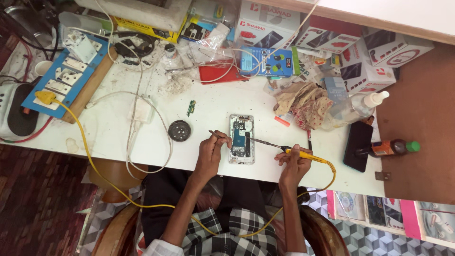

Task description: The person uses a soldering iron and tweezers to work on a small electronic circuit board placed on a cluttered workbench. The person repeatedly applies the soldering iron to different points on the board while holding components with tweezers.

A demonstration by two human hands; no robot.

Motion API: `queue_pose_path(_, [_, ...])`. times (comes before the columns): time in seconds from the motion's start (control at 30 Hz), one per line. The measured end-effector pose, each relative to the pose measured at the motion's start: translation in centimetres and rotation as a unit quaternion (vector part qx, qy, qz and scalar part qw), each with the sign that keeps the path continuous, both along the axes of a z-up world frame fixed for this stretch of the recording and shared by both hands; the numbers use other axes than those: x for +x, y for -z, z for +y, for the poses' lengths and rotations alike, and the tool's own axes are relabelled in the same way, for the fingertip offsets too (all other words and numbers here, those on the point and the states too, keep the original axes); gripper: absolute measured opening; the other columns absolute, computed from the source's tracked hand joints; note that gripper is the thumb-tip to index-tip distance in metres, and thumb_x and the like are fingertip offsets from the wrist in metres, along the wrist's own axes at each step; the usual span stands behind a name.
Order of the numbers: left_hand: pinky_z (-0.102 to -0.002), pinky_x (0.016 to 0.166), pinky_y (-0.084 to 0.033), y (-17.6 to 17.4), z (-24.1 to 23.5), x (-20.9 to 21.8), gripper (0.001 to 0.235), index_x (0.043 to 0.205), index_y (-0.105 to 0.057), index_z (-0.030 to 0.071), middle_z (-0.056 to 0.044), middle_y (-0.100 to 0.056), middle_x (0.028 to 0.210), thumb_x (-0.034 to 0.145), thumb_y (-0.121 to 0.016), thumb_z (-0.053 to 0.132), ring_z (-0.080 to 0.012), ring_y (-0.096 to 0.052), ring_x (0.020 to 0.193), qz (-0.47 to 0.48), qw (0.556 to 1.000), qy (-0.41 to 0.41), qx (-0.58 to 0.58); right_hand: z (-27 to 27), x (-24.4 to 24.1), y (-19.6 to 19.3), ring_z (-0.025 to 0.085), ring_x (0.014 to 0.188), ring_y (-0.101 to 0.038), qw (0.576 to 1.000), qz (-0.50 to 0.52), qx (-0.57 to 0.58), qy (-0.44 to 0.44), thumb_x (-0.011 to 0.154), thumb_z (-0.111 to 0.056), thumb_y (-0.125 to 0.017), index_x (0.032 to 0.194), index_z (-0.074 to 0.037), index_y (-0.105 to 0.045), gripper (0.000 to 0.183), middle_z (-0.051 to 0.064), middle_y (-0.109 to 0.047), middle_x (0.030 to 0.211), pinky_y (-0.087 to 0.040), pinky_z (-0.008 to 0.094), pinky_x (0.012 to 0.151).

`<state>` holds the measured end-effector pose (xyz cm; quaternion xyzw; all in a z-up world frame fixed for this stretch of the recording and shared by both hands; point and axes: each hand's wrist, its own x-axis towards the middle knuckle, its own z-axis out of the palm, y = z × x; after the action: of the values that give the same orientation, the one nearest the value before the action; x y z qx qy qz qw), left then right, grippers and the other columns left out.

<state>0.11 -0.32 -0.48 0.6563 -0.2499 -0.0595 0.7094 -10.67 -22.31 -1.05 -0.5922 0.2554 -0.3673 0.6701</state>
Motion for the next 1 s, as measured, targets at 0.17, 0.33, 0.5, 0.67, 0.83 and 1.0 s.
queue_pose_path(0.17, [-0.035, 0.084, -0.056, 0.3, 0.1, 0.1, 0.028, 0.098, -0.056, -0.003, -0.011, -0.068, 0.084, 0.111, -0.043, 0.018, -0.02, -0.067, 0.082, 0.019, 1.0, 0.0, -0.003, 0.5, 0.2, -0.2, 0.017, 0.057, -0.062, 0.999, 0.015, -0.035, -0.002, 0.112, -0.022, -0.051, 0.102, -0.003, -0.042, 0.023, 0.013, -0.061, 0.067, -0.046, 0.026, 0.053])
queue_pose_path(0.33, [-0.034, 0.084, -0.056, 0.2, 0.1, 0.0, 0.028, 0.099, -0.055, -0.003, -0.011, -0.069, 0.085, 0.112, -0.042, 0.018, -0.0196, -0.068, 0.083, 0.008, 1.0, -0.005, 0.007, 0.3, 0.2, -0.3, 0.016, 0.054, -0.059, 1.0, 0.016, -0.026, 0.005, 0.111, -0.018, -0.05, 0.1, -0.003, -0.041, 0.02, 0.013, -0.061, 0.065, -0.045, 0.026, 0.052])
queue_pose_path(0.5, [-0.034, 0.085, -0.056, 0.1, 0.1, 0.0, 0.027, 0.098, -0.056, -0.003, -0.011, -0.068, 0.085, 0.112, -0.043, 0.017, -0.0206, -0.069, 0.084, 0.003, 1.0, -0.011, 0.0, 0.3, 0.1, 0.3, 0.017, 0.053, -0.059, 0.999, 0.014, -0.03, -0.002, 0.111, -0.018, -0.052, 0.099, -0.004, -0.04, 0.022, 0.01, -0.057, 0.065, -0.044, 0.027, 0.052])
queue_pose_path(0.67, [-0.034, 0.083, -0.055, -0.2, 0.2, -0.1, 0.026, 0.099, -0.056, -0.003, -0.011, -0.069, 0.084, 0.111, -0.043, 0.016, -0.0205, -0.068, 0.082, 0.007, 1.0, -0.011, 0.007, 0.0, -0.3, 0.8, 0.017, 0.055, -0.06, 1.0, -0.015, -0.018, -0.002, 0.111, -0.019, -0.054, 0.098, -0.005, -0.041, 0.023, 0.006, -0.053, 0.071, -0.044, 0.027, 0.052])
queue_pose_path(0.83, [-0.033, 0.081, -0.055, -0.5, 0.4, -0.2, 0.028, 0.099, -0.055, -0.002, -0.011, -0.069, 0.084, 0.112, -0.041, 0.017, -0.0195, -0.068, 0.08, 0.002, 0.999, -0.019, 0.034, -0.2, 0.1, 0.7, 0.018, 0.056, -0.063, 1.0, -0.027, 0.008, 0.013, 0.11, -0.022, -0.054, 0.099, -0.004, -0.042, 0.024, 0.008, -0.056, 0.069, -0.045, 0.028, 0.051])
queue_pose_path(1.0, [-0.033, 0.081, -0.055, -0.4, 0.3, -0.1, 0.03, 0.098, -0.055, -0.002, -0.011, -0.069, 0.084, 0.112, -0.041, 0.021, -0.0197, -0.068, 0.08, -0.01, 0.999, -0.019, 0.033, 0.2, 0.5, 0.1, 0.017, 0.058, -0.063, 1.0, -0.005, -0.017, 0.011, 0.111, -0.022, -0.052, 0.101, -0.004, -0.044, 0.022, 0.012, -0.061, 0.069, -0.047, 0.028, 0.054])
